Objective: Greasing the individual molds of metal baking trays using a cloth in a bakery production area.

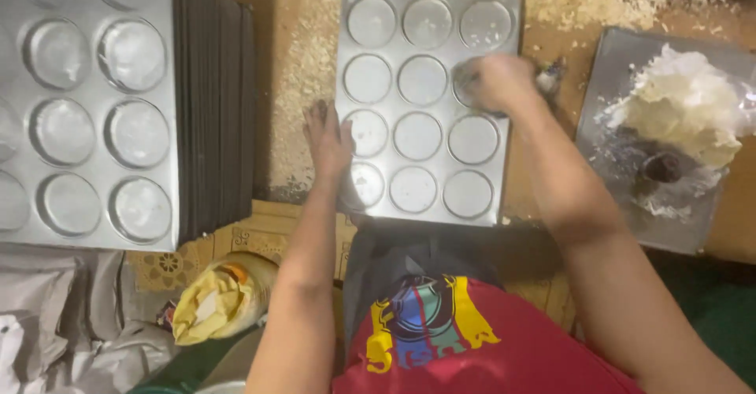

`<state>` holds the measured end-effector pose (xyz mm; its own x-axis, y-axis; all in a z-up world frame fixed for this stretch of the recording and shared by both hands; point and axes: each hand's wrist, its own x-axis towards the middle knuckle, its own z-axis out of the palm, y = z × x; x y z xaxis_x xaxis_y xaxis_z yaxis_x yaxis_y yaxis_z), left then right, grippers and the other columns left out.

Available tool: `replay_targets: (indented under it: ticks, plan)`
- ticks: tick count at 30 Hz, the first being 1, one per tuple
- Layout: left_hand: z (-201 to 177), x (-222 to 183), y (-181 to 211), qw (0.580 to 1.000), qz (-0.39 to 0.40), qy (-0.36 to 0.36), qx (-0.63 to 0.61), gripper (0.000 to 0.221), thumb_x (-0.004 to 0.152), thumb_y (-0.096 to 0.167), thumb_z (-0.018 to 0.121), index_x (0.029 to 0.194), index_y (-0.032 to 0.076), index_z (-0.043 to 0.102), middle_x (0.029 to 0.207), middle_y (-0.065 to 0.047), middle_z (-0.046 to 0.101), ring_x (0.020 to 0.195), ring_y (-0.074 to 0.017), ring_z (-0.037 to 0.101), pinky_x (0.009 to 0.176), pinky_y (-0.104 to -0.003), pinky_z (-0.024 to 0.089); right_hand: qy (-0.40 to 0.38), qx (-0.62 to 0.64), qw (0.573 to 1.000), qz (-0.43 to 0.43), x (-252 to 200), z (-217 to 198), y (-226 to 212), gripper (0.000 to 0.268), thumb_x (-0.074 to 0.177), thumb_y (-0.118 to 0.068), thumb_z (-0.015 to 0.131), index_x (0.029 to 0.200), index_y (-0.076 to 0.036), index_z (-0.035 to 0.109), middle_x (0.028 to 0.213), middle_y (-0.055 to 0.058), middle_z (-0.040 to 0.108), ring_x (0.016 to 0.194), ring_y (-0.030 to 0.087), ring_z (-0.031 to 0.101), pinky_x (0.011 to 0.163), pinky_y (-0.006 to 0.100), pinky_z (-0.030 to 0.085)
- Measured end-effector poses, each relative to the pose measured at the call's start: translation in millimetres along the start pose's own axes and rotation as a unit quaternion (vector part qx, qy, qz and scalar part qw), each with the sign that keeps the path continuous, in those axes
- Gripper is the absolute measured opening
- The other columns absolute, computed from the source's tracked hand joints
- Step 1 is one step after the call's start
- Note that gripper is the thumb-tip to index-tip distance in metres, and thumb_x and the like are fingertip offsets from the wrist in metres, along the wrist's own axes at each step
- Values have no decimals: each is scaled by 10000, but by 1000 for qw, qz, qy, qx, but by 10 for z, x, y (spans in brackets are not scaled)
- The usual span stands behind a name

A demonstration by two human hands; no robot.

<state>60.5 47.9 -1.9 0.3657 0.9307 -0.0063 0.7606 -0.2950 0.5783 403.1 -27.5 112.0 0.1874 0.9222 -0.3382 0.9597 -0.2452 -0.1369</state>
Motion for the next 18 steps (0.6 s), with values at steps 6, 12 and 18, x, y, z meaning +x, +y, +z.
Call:
replay_targets:
  ticks: [6, 12, 18]
  plan:
    - [-130, 55, 166, 999, -32, -22, 10, 597, 1067, 434, 524, 1563, 112, 447, 1606, -253, 354, 1547, -458, 166, 1219, -655, 201, 20, 0, 1000, 16, 59, 379, 291, 266, 880, -308, 662, 1042, -156, 807, 964, 167, 782, 997, 387, 744, 871, 538, 565]
    - [-158, -36, 172, 995, -76, -68, 3, 617, 1074, 465, 476, 1584, 125, 404, 1646, -250, 285, 1570, -426, 89, 1242, -648, 114, 19, -30, 998, 48, -19, 458, 254, 263, 902, -309, 633, 1070, -204, 806, 988, 125, 800, 1002, 353, 754, 892, 513, 551]
    - [-275, 40, 276, 997, -49, -62, -13, 589, 1075, 429, 392, 1549, 82, 425, 1642, -292, 243, 1550, -479, 85, 1218, -687, 70, 128, -82, 987, 43, 429, -70, 554, 210, 1028, -367, 599, 1004, -268, 782, 805, -17, 660, 740, 197, 611, 659, 344, 462]
